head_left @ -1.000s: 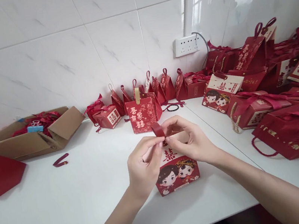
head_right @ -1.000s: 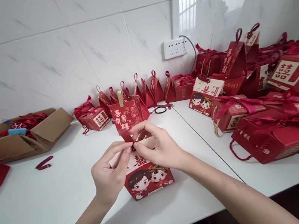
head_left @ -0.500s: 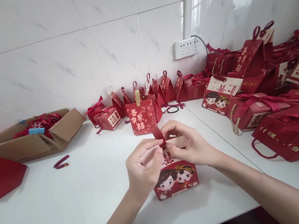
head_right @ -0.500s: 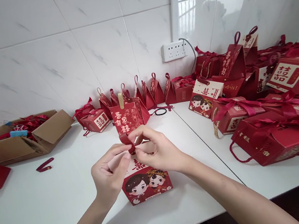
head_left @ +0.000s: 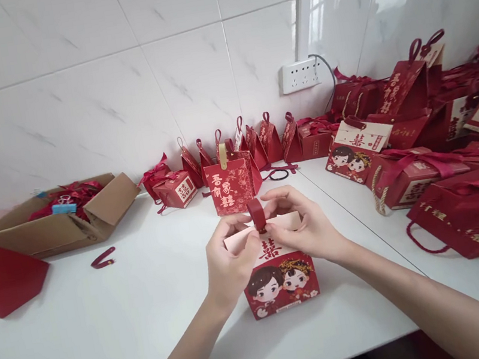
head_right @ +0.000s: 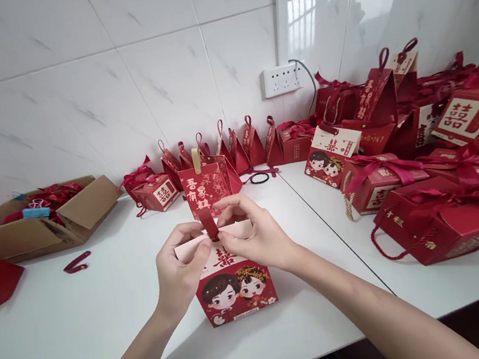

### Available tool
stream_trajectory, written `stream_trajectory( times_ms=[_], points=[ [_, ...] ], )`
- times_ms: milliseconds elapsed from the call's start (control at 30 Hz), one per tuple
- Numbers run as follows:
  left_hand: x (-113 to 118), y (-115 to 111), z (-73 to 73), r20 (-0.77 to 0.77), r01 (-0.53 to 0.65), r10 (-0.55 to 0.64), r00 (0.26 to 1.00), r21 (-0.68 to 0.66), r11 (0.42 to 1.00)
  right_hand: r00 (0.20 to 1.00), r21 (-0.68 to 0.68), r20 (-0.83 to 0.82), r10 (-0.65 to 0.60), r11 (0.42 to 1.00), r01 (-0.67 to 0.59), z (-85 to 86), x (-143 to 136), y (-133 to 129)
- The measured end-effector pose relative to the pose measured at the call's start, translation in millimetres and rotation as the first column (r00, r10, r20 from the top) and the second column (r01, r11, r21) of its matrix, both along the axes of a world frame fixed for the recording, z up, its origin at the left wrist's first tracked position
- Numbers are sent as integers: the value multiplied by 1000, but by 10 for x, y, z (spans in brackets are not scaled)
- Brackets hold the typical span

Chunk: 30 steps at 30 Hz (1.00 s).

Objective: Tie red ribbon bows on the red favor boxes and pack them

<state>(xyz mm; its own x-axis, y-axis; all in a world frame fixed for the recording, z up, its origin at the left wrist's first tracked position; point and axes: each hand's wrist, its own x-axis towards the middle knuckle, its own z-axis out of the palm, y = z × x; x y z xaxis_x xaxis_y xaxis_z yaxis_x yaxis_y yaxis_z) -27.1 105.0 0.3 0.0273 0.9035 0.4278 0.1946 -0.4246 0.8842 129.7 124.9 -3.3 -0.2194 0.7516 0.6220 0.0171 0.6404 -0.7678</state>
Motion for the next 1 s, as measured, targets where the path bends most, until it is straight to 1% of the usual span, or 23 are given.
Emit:
stream_trajectory(
  times_ms=[67, 100, 233, 333, 500, 567, 667, 767, 867, 933, 1000],
  points=[
    [-1, 1, -2, -17, -36, 36, 999, -8, 999, 1000, -70, -10, 13, 997, -13, -8, -5, 3],
    [1, -2, -3, -18, -51, 51, 999, -15, 999, 1000, -84, -4, 18, 996, -18, -5, -5, 3],
    [13, -22, -4, 5, -81, 82, 997, -44, 996, 999, -39, 43, 4, 999, -2, 32, 1, -2],
    [3, -26, -6, 0, -76, 76, 997, -57, 995, 998, -75, 58, 17, 997, -13, 55, 8, -6],
    [-37, -3, -6, -31, -21, 20, 999, -36, 999, 992, -217, 11, 125, 969, -120, 69, 30, 11],
    [-47, 8, 0, -30, -5, 4, 1000, -41, 999, 989, -254, -14, 147, 956, -146, 74, 33, 21],
    [-55, 19, 10, -14, 23, -24, 1000, -55, 998, 993, -250, -20, 119, 961, -120, 76, 25, 27],
    [-56, 23, 8, 23, 90, -89, 996, -56, 994, 993, -248, -53, 108, 962, -118, 54, 20, 29],
    [-51, 27, -12, 89, 150, -141, 986, -106, 983, 973, -304, -143, 182, 927, -218, 3, 33, 35],
    [-48, 39, -34, 125, 159, -141, 982, -148, 976, 953, -321, -184, 243, 901, -292, -28, 45, 45],
    [-48, 65, -60, 155, 156, -129, 979, -174, 972, 951, -328, -191, 244, 897, -296, -44, 48, 63]
  ],
)
